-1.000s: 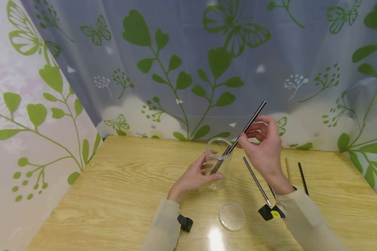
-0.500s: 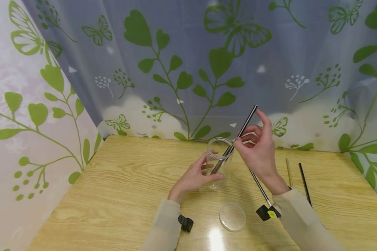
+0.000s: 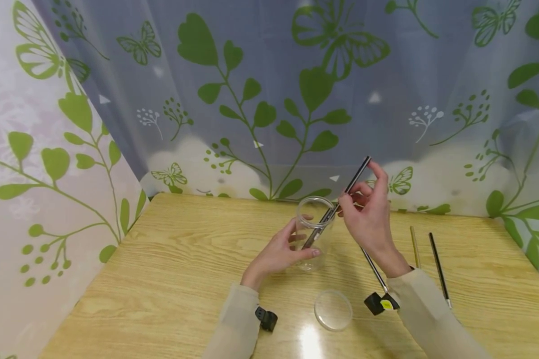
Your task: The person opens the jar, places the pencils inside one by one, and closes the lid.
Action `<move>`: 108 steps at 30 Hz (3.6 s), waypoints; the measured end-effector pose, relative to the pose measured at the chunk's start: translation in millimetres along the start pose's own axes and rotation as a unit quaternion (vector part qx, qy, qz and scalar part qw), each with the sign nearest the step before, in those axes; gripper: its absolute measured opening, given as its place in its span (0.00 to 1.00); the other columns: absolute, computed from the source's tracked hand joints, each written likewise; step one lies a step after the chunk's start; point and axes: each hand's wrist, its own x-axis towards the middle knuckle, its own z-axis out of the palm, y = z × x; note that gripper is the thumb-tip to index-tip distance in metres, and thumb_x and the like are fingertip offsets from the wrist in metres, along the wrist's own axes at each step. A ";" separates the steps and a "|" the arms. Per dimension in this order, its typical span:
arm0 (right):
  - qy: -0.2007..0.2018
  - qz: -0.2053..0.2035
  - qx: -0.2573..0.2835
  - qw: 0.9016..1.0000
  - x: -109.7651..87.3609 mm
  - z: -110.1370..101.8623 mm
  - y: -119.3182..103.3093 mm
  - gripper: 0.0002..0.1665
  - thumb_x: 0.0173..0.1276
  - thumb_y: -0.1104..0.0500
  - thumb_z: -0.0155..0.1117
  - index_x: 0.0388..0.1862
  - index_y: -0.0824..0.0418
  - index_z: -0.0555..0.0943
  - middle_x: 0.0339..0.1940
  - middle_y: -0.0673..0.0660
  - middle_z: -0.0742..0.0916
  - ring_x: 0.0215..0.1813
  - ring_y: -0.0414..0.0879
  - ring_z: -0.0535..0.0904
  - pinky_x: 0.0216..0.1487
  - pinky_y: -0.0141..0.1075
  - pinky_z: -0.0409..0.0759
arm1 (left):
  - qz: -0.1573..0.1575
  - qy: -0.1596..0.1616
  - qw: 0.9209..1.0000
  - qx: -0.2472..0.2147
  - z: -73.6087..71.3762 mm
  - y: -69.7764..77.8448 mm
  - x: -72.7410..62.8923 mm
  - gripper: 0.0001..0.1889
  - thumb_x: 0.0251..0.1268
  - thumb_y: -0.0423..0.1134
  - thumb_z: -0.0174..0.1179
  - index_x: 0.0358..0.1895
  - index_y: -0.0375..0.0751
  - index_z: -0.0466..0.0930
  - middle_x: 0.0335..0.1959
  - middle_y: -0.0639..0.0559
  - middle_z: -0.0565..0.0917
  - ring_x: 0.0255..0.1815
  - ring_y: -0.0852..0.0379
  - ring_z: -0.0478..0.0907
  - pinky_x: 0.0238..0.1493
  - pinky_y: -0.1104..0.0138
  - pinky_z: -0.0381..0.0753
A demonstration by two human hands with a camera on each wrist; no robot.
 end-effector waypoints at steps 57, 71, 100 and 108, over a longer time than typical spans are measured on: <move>-0.032 -0.021 0.008 0.999 -19.9 -3.5 17.8 0.13 0.72 0.70 0.64 0.53 0.66 0.80 0.35 0.45 0.84 0.33 0.40 0.83 0.32 0.31 0.86 | -0.015 -0.021 1.000 0.012 -6.2 9.5 0.7 0.34 0.62 0.52 0.73 0.70 0.70 0.68 0.78 0.69 0.64 0.76 0.41 0.68 0.74 0.46 0.71; -0.047 -0.043 -0.058 0.996 -19.6 -4.3 15.8 0.07 0.68 0.68 0.68 0.44 0.62 0.86 0.38 0.57 0.87 0.39 0.34 0.81 0.35 0.25 0.81 | -0.020 -0.016 1.000 0.012 -5.5 10.2 -1.5 0.42 0.62 0.52 0.73 0.77 0.66 0.61 0.73 0.58 0.72 0.75 0.40 0.69 0.73 0.46 0.72; -0.060 -0.126 -0.156 0.978 -20.0 2.6 19.5 0.07 0.64 0.68 0.67 0.35 0.56 0.86 0.33 0.51 0.88 0.38 0.35 0.78 0.33 0.32 0.83 | -0.009 -0.018 1.000 0.009 -5.9 10.2 -0.1 0.41 0.62 0.52 0.73 0.76 0.70 0.62 0.76 0.57 0.69 0.76 0.39 0.68 0.72 0.47 0.74; -0.053 -0.111 -0.142 0.982 -20.8 3.9 19.5 0.07 0.64 0.69 0.67 0.36 0.58 0.86 0.32 0.51 0.87 0.35 0.34 0.78 0.33 0.26 0.81 | -0.014 -0.016 1.000 0.008 -6.2 10.9 -0.4 0.41 0.61 0.52 0.74 0.76 0.71 0.62 0.76 0.58 0.69 0.76 0.39 0.68 0.72 0.46 0.73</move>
